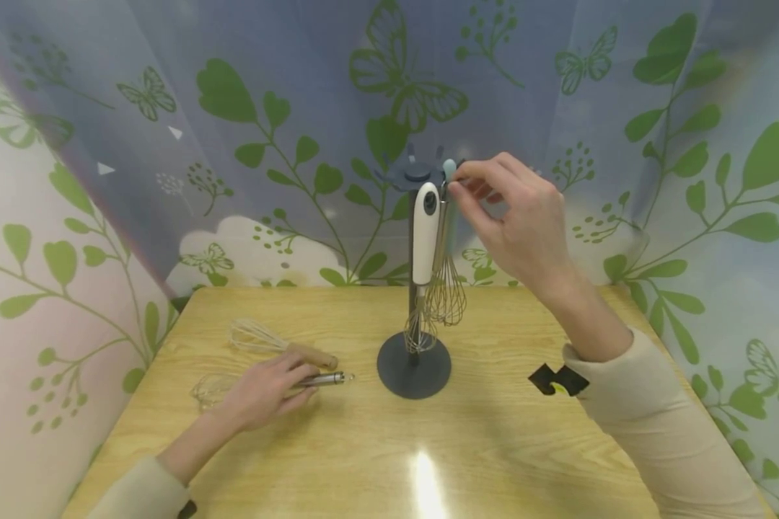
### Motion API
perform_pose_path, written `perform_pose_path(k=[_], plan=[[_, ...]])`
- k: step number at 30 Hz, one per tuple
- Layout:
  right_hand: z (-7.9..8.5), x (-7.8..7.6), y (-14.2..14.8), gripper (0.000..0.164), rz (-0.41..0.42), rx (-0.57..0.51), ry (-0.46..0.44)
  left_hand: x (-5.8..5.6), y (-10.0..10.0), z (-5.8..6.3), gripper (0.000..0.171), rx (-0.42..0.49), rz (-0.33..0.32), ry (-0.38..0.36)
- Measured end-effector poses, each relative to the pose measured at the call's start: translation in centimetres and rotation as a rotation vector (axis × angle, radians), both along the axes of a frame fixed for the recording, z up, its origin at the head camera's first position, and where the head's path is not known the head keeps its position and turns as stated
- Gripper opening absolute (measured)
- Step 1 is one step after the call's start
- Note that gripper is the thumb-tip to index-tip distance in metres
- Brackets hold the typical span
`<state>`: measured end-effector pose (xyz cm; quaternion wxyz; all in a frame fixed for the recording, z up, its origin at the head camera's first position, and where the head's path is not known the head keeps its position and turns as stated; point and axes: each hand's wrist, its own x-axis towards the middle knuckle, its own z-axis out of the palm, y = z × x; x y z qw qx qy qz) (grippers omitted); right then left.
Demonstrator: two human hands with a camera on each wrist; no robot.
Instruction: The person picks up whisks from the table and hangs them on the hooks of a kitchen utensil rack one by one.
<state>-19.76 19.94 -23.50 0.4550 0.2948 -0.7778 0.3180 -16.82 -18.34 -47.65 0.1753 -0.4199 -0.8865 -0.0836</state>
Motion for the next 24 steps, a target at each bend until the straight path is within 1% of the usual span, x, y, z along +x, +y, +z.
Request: perform_pose_path(k=[4, 11, 19, 24], plan=[[0.0, 0.0, -0.1, 0.009, -0.005, -0.002, -0.002, 0.1, 0.0, 0.2, 0.026, 0.009, 0.011, -0.011], [0.0, 0.1, -0.2, 0.009, 0.002, -0.006, 0.001, 0.3, 0.2, 0.2, 0.024, 0.021, 0.040, -0.025], [0.0, 0.1, -0.2, 0.009, -0.002, -0.003, -0.001, 0.4, 0.7, 0.7, 0.031, 0.124, 0.027, -0.036], [0.0, 0.1, -0.2, 0.009, 0.002, -0.003, 0.003, 0.3, 0.9, 1.1, 0.030, 0.147, 0.022, -0.026]])
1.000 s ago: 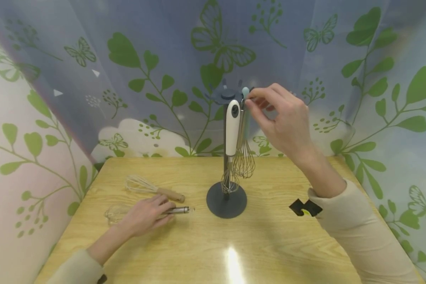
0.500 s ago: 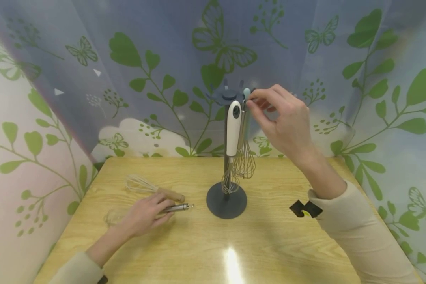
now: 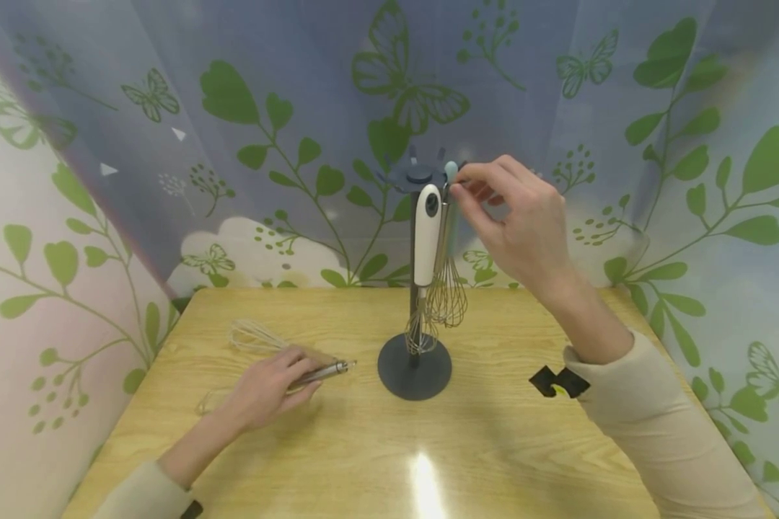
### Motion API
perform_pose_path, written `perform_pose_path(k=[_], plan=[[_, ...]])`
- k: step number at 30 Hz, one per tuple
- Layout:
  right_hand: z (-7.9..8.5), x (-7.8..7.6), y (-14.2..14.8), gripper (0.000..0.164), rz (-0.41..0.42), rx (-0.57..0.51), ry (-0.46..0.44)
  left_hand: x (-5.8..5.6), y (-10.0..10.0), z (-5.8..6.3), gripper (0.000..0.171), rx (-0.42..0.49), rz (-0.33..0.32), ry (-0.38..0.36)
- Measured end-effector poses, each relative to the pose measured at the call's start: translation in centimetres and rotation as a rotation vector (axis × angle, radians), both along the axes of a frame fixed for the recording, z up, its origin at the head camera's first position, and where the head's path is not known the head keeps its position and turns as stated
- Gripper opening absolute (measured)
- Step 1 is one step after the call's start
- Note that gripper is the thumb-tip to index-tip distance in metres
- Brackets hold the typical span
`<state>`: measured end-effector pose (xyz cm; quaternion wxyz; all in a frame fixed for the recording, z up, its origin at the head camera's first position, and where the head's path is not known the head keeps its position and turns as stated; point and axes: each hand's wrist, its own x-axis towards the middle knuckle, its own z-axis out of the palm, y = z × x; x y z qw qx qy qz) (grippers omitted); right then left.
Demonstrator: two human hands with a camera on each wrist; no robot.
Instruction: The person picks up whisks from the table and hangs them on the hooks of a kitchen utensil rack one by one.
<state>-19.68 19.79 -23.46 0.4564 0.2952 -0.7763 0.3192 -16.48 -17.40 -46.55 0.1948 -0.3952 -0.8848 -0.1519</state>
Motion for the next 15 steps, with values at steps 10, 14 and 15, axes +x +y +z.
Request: perform_pose_path(k=[10, 14, 15], plan=[[0.0, 0.0, 0.0, 0.009, 0.000, 0.006, 0.003, 0.3, 0.4, 0.6, 0.025, 0.015, 0.053, -0.013], [0.0, 0.0, 0.0, 0.009, 0.001, 0.004, 0.001, 0.3, 0.6, 0.9, 0.024, 0.022, 0.058, -0.005], [0.0, 0.0, 0.0, 0.009, 0.001, 0.004, 0.002, 0.3, 0.7, 1.1, 0.024, 0.025, 0.059, -0.002]])
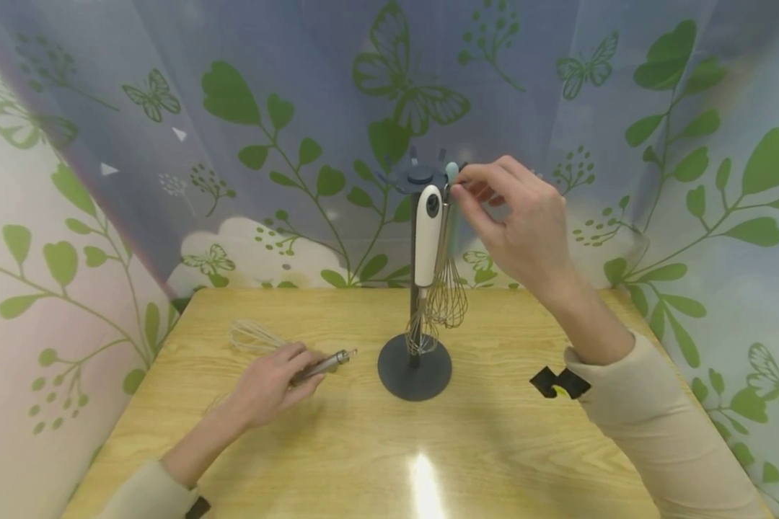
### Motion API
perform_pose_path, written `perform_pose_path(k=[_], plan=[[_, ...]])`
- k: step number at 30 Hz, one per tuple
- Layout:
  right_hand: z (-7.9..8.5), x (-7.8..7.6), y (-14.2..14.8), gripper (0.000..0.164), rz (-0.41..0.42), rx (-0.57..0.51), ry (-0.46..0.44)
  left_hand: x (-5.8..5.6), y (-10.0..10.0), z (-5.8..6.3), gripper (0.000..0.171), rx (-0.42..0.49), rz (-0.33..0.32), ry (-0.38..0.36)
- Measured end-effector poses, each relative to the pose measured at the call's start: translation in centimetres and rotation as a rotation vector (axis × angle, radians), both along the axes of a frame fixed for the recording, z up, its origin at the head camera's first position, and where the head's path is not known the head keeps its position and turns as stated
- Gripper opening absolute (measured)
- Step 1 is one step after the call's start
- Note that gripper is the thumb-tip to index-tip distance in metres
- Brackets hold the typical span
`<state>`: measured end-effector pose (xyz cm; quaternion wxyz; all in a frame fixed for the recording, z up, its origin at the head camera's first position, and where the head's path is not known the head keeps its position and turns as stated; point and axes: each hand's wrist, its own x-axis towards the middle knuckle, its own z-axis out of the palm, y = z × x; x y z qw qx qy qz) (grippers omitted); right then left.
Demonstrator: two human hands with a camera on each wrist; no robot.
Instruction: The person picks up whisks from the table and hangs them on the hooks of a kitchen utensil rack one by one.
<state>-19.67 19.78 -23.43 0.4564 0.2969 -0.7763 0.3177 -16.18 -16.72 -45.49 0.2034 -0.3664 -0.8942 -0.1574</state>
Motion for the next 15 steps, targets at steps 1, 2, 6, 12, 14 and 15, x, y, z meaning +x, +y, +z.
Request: perform_pose_path(k=[1, 2, 6, 12, 14, 15], plan=[[0.0, 0.0, 0.0, 0.009, 0.000, 0.000, 0.001, 0.0, 0.0, 0.1, 0.023, 0.002, -0.001, 0.002], [0.0, 0.0, 0.0, 0.009, -0.001, 0.000, 0.001, 0.0, 0.1, 0.2, 0.023, 0.003, -0.002, 0.003], [-0.1, 0.0, 0.1, 0.009, -0.004, 0.001, 0.002, 0.0, 0.2, 0.3, 0.024, 0.014, -0.009, 0.007], [0.0, 0.0, 0.0, 0.009, -0.006, 0.001, -0.002, 0.0, 0.8, 0.4, 0.025, 0.029, -0.014, 0.015], [0.0, 0.0, 0.0, 0.009, -0.006, 0.000, -0.002, 0.0, 1.1, 0.5, 0.025, 0.040, -0.017, 0.018], [0.0, 0.0, 0.0, 0.009, -0.006, 0.000, -0.002, -0.1, 1.2, 0.5, 0.025, 0.047, -0.020, 0.019]])
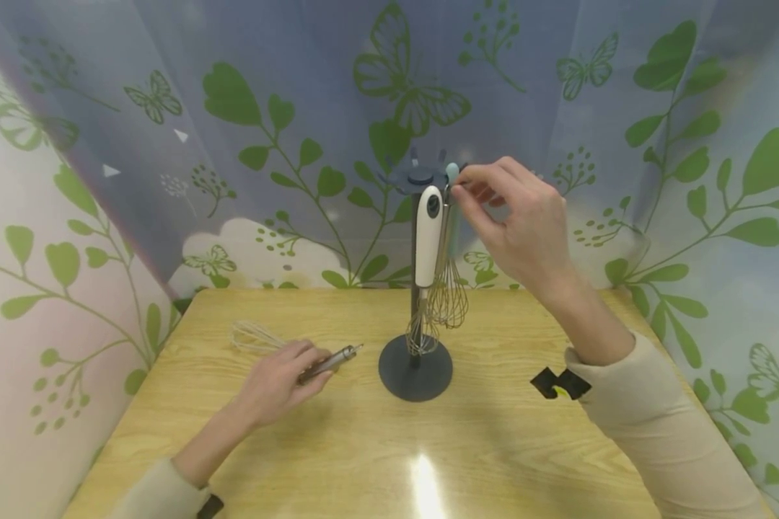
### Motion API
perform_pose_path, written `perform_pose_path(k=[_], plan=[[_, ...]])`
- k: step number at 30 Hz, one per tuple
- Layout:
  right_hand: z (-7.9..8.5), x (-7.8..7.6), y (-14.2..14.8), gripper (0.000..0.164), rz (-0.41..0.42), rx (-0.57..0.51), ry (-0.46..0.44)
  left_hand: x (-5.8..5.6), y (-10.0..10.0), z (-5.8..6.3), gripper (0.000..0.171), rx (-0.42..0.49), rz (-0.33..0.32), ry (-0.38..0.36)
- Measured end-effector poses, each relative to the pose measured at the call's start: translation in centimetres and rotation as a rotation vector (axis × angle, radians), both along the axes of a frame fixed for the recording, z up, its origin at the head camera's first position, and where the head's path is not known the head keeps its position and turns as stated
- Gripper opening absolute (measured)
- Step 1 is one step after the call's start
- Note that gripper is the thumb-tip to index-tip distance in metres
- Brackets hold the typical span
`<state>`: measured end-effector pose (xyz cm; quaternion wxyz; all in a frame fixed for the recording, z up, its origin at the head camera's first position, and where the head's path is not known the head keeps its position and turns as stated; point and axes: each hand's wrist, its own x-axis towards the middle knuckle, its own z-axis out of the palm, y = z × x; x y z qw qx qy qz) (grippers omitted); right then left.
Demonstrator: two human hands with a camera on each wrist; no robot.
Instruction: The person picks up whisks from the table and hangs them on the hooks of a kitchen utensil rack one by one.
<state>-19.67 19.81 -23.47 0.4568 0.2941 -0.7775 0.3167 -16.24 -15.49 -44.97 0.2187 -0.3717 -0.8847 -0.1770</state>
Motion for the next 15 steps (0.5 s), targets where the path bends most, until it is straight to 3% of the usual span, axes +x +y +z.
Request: perform_pose_path(k=[11, 15], plan=[[0.0, 0.1, -0.1, 0.009, -0.004, -0.001, 0.004, -0.1, 1.1, 0.6, 0.021, 0.115, -0.050, 0.008], [0.0, 0.1, -0.1, 0.009, -0.006, 0.000, 0.004, -0.1, 1.4, 0.9, 0.020, 0.163, -0.046, -0.038]])
